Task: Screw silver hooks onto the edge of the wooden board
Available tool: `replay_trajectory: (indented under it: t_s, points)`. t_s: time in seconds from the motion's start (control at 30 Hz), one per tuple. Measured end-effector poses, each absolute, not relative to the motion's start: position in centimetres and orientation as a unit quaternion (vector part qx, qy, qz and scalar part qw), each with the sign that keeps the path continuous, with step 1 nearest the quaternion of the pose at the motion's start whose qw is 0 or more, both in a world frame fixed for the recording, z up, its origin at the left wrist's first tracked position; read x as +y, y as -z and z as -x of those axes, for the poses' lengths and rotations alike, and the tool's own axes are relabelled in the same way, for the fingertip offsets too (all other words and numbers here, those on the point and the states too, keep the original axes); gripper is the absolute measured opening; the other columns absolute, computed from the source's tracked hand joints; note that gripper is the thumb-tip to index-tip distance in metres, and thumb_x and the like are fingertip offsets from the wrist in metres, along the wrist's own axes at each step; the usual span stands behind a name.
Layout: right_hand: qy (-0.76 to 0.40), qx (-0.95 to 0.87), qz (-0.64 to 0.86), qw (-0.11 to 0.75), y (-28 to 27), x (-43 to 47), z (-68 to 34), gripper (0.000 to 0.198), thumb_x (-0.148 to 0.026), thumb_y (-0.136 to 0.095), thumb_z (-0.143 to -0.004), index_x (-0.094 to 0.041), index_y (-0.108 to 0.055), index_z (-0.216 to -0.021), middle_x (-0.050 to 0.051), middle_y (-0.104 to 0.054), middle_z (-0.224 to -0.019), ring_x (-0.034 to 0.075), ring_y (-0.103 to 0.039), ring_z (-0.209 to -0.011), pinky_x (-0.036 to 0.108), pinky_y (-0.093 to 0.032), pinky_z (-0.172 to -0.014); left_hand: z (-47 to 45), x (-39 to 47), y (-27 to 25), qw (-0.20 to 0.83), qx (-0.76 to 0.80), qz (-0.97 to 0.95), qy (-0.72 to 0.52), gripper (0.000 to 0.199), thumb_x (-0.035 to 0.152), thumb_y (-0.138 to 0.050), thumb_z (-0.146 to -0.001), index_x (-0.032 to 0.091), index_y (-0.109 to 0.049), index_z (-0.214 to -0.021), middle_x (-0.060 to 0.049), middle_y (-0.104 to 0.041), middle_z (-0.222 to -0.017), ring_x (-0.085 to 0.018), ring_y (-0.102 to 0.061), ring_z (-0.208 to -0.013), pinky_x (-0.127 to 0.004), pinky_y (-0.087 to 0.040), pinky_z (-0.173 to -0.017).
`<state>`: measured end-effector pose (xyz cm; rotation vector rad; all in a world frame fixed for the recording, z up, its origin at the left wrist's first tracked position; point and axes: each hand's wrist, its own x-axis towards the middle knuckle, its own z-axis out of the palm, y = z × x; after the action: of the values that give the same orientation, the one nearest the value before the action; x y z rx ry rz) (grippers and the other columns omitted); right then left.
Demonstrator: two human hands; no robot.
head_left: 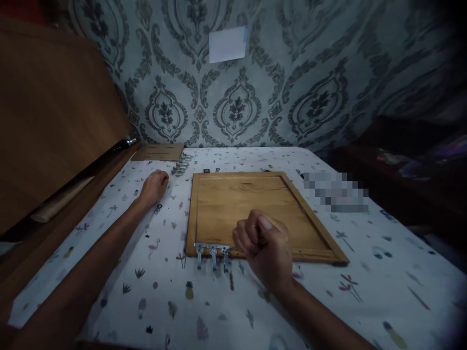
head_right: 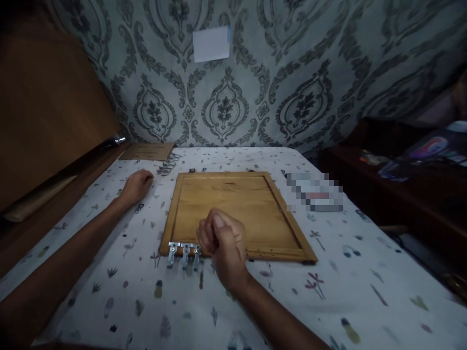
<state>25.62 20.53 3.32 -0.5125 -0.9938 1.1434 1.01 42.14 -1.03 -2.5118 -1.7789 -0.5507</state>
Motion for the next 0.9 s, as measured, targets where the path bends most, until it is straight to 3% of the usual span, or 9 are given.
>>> replay_trajectory:
  t_s: [0.17,0.6,0.9]
  points:
    - [-0.504,-0.464,0.212,0.697,-3.4,20.3,-25.5,0.048,-0.043,-0.055,-0.092,-0.021,-0.034,-0.056,-0.008,-0.023,-0.044,0.005,-0.014,-0.038,0.019,-0.015,-0.038,-1.4,43.1,1.0,0.038,-0.567,0.808,0.158,0.028,0.034,-0.06,-0.098,0.014,-0.063,-0.119,-0.011,-0.062,-0.124,-0.026,-0.06,-0.116,-0.049,-0.05,-0.101]
    - [-0.492,-0.478,0.2,0.7,-2.8,20.0,-25.6,0.045,-0.038,-0.051,-0.096,-0.02,-0.037,-0.058,-0.008,-0.025,-0.046,0.005,-0.019,-0.04,0.019,-0.017,-0.04,-0.6,41.2,0.5,0.009,-0.521,0.843,0.131,0.019,0.031,-0.061,-0.099,0.013,-0.067,-0.103,-0.008,-0.068,-0.109,-0.021,-0.065,-0.104,-0.044,-0.054,-0.096]
    - [-0.498,-0.455,0.215,0.706,-2.7,20.1,-25.7,0.048,-0.039,-0.056,-0.094,-0.019,-0.036,-0.056,-0.008,-0.025,-0.045,0.004,-0.018,-0.04,0.019,-0.018,-0.041,-0.1,41.1,0.3,-0.02,-0.518,0.843,0.142,0.011,0.024,-0.061,-0.094,0.013,-0.065,-0.094,-0.006,-0.066,-0.1,-0.021,-0.063,-0.099,-0.043,-0.05,-0.095]
